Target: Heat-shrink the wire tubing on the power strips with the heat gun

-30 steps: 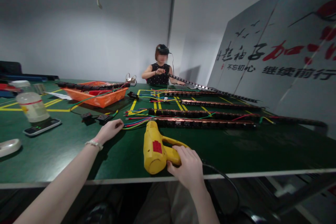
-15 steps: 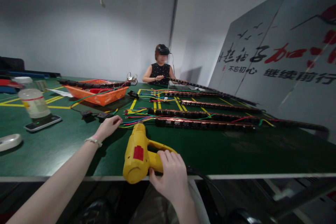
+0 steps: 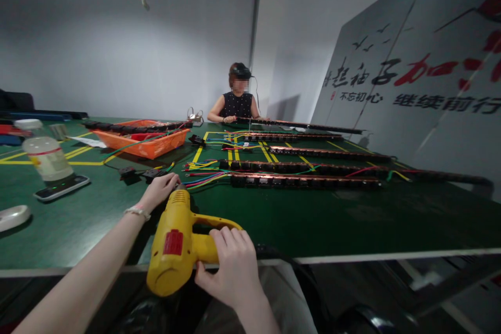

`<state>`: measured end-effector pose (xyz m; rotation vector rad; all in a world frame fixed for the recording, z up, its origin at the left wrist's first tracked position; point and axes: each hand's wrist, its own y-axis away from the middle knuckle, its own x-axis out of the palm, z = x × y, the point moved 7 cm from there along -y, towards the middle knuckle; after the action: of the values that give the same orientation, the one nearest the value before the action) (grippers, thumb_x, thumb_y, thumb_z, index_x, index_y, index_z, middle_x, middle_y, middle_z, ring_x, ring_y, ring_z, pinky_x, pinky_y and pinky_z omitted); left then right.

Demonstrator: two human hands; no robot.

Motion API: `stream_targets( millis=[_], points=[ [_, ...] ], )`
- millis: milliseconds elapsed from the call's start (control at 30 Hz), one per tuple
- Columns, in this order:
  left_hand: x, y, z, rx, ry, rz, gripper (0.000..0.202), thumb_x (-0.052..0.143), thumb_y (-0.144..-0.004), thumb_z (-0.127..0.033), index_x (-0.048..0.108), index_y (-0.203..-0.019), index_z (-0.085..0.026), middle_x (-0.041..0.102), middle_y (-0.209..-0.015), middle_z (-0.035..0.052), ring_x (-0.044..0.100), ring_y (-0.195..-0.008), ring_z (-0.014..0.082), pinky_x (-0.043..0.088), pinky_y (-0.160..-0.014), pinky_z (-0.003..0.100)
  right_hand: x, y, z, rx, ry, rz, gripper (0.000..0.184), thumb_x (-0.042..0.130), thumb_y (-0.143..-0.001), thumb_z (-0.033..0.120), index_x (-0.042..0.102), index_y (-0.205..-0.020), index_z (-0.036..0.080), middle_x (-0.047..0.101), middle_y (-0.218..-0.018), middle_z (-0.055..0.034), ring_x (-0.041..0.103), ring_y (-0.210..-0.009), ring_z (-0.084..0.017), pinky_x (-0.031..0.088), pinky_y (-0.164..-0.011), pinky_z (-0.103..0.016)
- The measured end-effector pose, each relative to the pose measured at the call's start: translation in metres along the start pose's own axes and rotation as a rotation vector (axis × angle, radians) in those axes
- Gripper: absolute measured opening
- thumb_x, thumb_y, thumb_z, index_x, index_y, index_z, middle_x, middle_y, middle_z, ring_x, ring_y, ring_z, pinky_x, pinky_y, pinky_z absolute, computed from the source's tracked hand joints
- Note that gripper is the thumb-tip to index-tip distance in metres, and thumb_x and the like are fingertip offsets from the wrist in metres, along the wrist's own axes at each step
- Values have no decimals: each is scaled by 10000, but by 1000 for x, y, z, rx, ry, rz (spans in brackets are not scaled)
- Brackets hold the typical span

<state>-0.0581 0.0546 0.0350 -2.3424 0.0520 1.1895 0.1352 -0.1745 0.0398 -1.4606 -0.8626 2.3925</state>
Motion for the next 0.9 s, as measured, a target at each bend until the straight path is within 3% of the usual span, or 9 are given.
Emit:
stream_targets(
  millis=[267,567,700,900],
  points=[
    [-3,2,-4,10,-42,-20,467,292,-873,-523,606,-767,-193,635,-687,15,551,-671,160,381,-634,227,-15,0,-20,-31,-22,-39,396,602,-614,364,583,-975,203,605,-861,-21,528,-829,-209,371,-784,-340],
    [-6,4,-8,-14,-54,-28,427,324,-859,-484,599,-711,-192,632,-661,19,537,-625,150,359,-609,225,-46,6,-68,29,129,-158,357,599,-627,308,602,-968,201,645,-878,-8,572,-841,-187,371,-791,-307],
    [-2,3,-5,-19,-74,-2,441,319,-855,-497,604,-715,-191,622,-644,18,535,-620,155,361,-613,227,-52,7,-87,69,229,-148,346,594,-684,343,597,-997,196,651,-896,-13,580,-870,-195,366,-804,-310],
    [5,2,0,-12,-57,52,447,322,-851,-520,613,-743,-198,627,-669,12,546,-635,153,372,-623,228,-54,8,-92,92,239,-127,348,588,-705,356,596,-1015,198,650,-927,-24,569,-888,-205,362,-816,-323]
  ],
)
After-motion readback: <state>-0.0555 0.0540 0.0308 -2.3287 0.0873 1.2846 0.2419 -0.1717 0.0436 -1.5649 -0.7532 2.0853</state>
